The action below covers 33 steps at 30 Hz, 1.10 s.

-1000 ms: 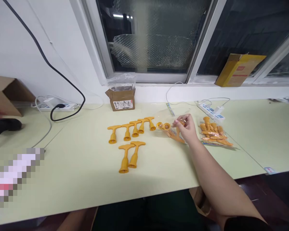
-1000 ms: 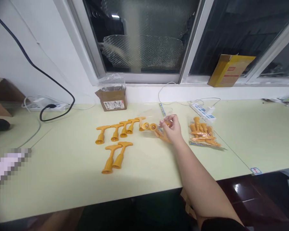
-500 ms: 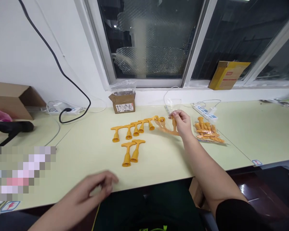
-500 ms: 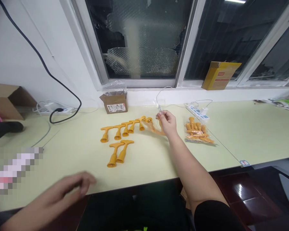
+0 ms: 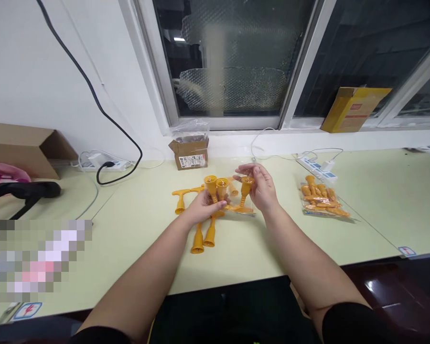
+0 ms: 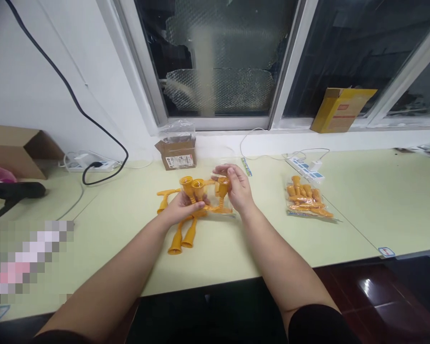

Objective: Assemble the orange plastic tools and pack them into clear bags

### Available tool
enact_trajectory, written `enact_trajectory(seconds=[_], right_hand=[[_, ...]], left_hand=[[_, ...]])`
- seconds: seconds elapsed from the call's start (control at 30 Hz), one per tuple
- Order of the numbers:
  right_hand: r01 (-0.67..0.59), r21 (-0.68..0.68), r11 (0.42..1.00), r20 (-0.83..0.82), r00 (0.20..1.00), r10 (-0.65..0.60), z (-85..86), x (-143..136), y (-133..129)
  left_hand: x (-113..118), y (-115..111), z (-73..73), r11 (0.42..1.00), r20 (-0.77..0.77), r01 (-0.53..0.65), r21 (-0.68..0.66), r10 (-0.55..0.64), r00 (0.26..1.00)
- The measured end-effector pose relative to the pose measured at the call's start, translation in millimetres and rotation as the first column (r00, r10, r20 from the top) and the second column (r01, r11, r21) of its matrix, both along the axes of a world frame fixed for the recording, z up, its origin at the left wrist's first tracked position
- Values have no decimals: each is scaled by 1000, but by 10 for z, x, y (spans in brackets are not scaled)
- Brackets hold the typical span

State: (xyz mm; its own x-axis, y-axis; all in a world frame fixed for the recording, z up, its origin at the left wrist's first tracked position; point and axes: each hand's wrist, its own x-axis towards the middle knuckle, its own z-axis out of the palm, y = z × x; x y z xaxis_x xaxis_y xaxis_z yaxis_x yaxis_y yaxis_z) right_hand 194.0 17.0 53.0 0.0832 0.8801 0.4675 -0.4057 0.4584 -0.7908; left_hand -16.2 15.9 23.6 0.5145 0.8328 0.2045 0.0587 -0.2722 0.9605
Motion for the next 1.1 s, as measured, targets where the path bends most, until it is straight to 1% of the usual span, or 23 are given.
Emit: enact_trajectory(seconds=[0.07, 0.13, 0.17, 0.2, 0.23, 0.27, 0.3, 0.33, 0.37, 0.4, 0.43, 0.5, 0.53, 0.6, 0.67, 0.73, 0.8, 0.83, 0.87, 0.93, 1.0, 1.07, 1.1], right_hand=[[65, -25, 998, 73, 995, -63, -95, 86, 79], [168, -86, 982, 207, 967, -147, -184, 204, 148], [188, -101, 977, 321, 936, -147, -208, 260, 161], [157, -106, 982, 452, 887, -93, -213, 302, 151], [62, -114, 992, 585, 811, 17, -198, 324, 117], [-86, -145, 986, 700, 696, 164, -169, 321, 59], [-242, -198, 950, 774, 556, 303, -132, 290, -19], [-371, -248, 895, 817, 416, 399, -97, 230, -109], [-445, -278, 851, 851, 296, 433, -74, 146, -204], [-482, -259, 837, 889, 221, 402, -69, 44, -295], [-511, -195, 837, 932, 170, 320, -86, -69, -375], [-543, -107, 833, 986, 49, 158, -180, -285, -482], [-550, -99, 829, 994, -12, 110, -242, -370, -507], [-565, -100, 819, 995, -72, 71, -343, -465, -515], [-586, -122, 801, 992, -65, 104, -354, -447, -500], [-604, -154, 782, 981, -2, 192, -234, -334, -487], [-631, -162, 759, 951, 105, 290, 4, -161, -473], [-649, -144, 747, 933, 162, 320, 152, -61, -461], [-650, -99, 753, 915, 239, 326, 308, 42, -445], [-603, 46, 796, 867, 420, 268, 608, 253, -398], [-512, 185, 839, 795, 580, 179, 842, 450, -343], [-374, 290, 881, 684, 725, 83, 983, 614, -299], [-313, 335, 889, 622, 782, 41, 1021, 679, -286]], left_hand=[[-66, 7, -43, 996, 23, -87, 27, 86, 996], [-117, 28, -65, 984, 41, -172, 50, 170, 985], [-130, 43, -71, 975, 65, -218, 51, 215, 974], [-136, 58, -76, 964, 97, -263, 44, 258, 961], [-136, 74, -80, 952, 132, -305, 31, 299, 945], [-131, 88, -84, 939, 167, -343, 16, 336, 927], [-126, 100, -89, 928, 194, -371, 2, 364, 911], [-121, 108, -94, 920, 210, -392, -12, 385, 899], [-118, 114, -100, 914, 215, -404, -22, 399, 891], [-118, 118, -105, 911, 213, -412, -30, 408, 888], [-122, 121, -111, 909, 206, -415, -34, 413, 887], [-137, 125, -126, 911, 182, -411, -29, 409, 894], [-148, 127, -135, 913, 169, -408, -19, 405, 898], [-168, 133, -159, 914, 146, -405, 0, 401, 904], [-183, 136, -187, 918, 124, -395, 16, 390, 912], [-189, 132, -210, 929, 101, -369, 31, 365, 926], [-187, 117, -222, 937, 84, -346, 41, 342, 936], [-184, 105, -223, 942, 75, -333, 40, 330, 941], [-182, 92, -221, 949, 65, -313, 37, 310, 948], [-178, 62, -215, 967, 41, -253, 29, 252, 967], [-179, 30, -206, 980, -14, -197, 34, 198, 980], [-181, -1, -192, 984, -101, -167, 62, 173, 980], [-182, -16, -183, 985, -143, -155, 81, 166, 976]])
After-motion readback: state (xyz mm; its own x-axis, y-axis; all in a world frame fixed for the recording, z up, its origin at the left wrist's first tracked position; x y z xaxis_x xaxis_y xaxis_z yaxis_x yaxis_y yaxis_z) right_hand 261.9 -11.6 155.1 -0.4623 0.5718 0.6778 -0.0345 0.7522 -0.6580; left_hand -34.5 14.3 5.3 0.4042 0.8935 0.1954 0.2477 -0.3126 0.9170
